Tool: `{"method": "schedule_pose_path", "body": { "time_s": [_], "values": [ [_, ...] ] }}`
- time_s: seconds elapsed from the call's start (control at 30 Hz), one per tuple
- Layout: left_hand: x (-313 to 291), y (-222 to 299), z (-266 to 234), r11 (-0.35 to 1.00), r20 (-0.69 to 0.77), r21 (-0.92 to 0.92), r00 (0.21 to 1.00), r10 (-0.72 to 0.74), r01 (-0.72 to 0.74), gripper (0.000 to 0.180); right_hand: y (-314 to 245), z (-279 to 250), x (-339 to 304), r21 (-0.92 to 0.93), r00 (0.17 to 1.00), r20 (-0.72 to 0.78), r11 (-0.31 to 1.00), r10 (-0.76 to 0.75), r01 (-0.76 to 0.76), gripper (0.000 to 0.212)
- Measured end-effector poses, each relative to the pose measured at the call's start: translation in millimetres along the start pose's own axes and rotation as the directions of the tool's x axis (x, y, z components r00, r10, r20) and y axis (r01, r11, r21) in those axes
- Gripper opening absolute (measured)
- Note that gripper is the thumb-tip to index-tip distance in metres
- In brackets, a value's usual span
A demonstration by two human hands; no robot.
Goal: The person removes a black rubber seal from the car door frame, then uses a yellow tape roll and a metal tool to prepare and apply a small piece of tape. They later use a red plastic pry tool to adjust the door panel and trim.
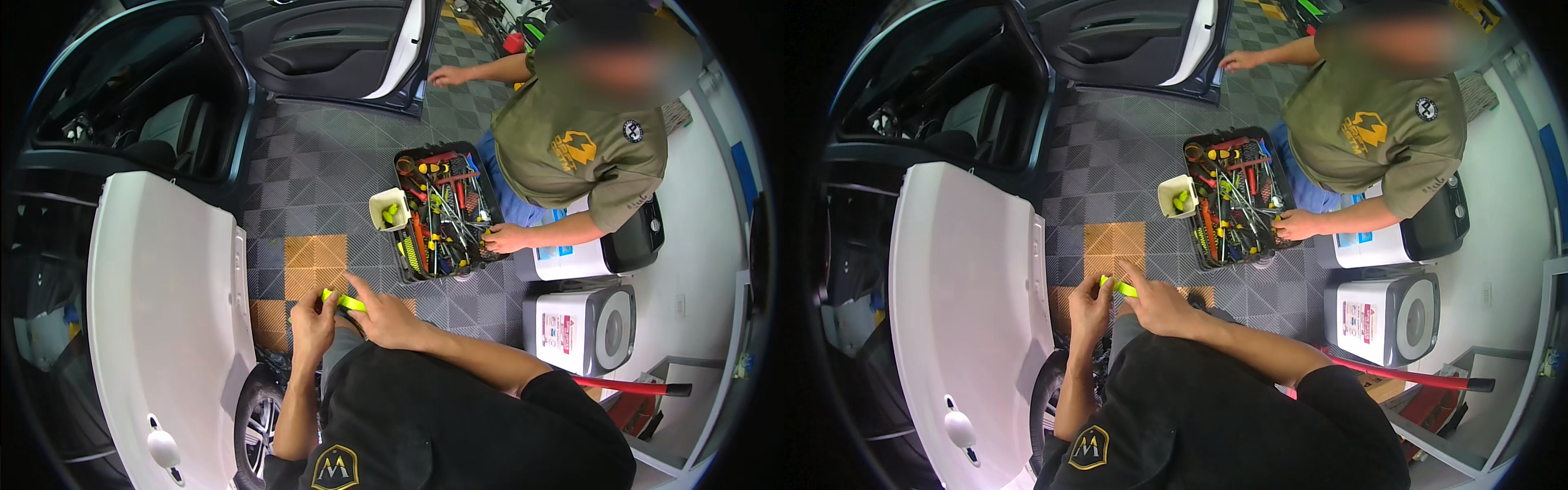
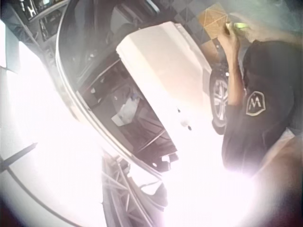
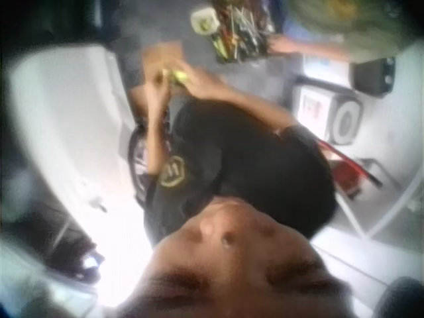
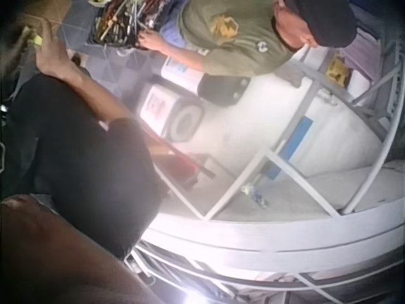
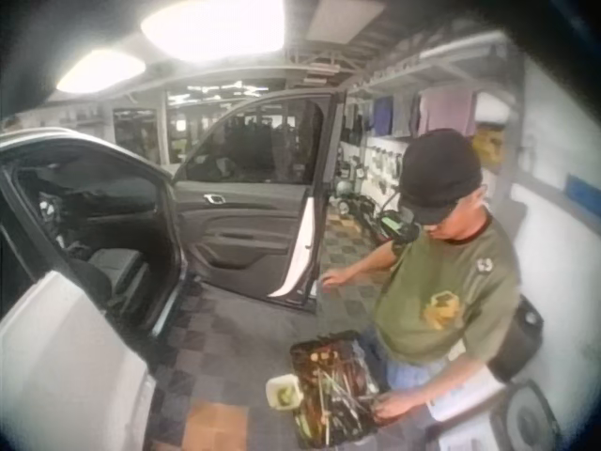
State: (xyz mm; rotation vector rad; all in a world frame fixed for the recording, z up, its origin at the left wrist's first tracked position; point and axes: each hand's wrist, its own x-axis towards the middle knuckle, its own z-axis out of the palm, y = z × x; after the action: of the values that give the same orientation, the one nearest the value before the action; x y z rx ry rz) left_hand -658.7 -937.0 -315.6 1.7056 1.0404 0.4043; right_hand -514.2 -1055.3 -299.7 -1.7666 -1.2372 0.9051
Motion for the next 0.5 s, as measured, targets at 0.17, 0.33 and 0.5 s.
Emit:
{"method": "schedule_pose_path", "body": {
  "time_s": [0.17, 0.33, 0.5],
  "values": [
    [39, 16, 4, 0.979, 0.208, -0.192, 0.978, -0.026, 0.066, 0.026, 31, -4, 51, 0.027, 0.999, -0.046, 0.999, 0.026, -0.025, 0.07],
    [100, 17, 6, 0.963, 0.143, -0.244, 0.986, -0.084, 0.117, 0.021, 4, -33, 102, -0.15, 0.996, 0.037, 0.986, 0.081, -0.074, 0.069],
    [178, 23, -12, 0.956, 0.251, -0.261, 0.966, -0.066, 0.133, 0.021, -14, -44, 169, -0.206, 0.996, 0.0, 0.974, 0.094, -0.092, 0.072]
  ]
}}
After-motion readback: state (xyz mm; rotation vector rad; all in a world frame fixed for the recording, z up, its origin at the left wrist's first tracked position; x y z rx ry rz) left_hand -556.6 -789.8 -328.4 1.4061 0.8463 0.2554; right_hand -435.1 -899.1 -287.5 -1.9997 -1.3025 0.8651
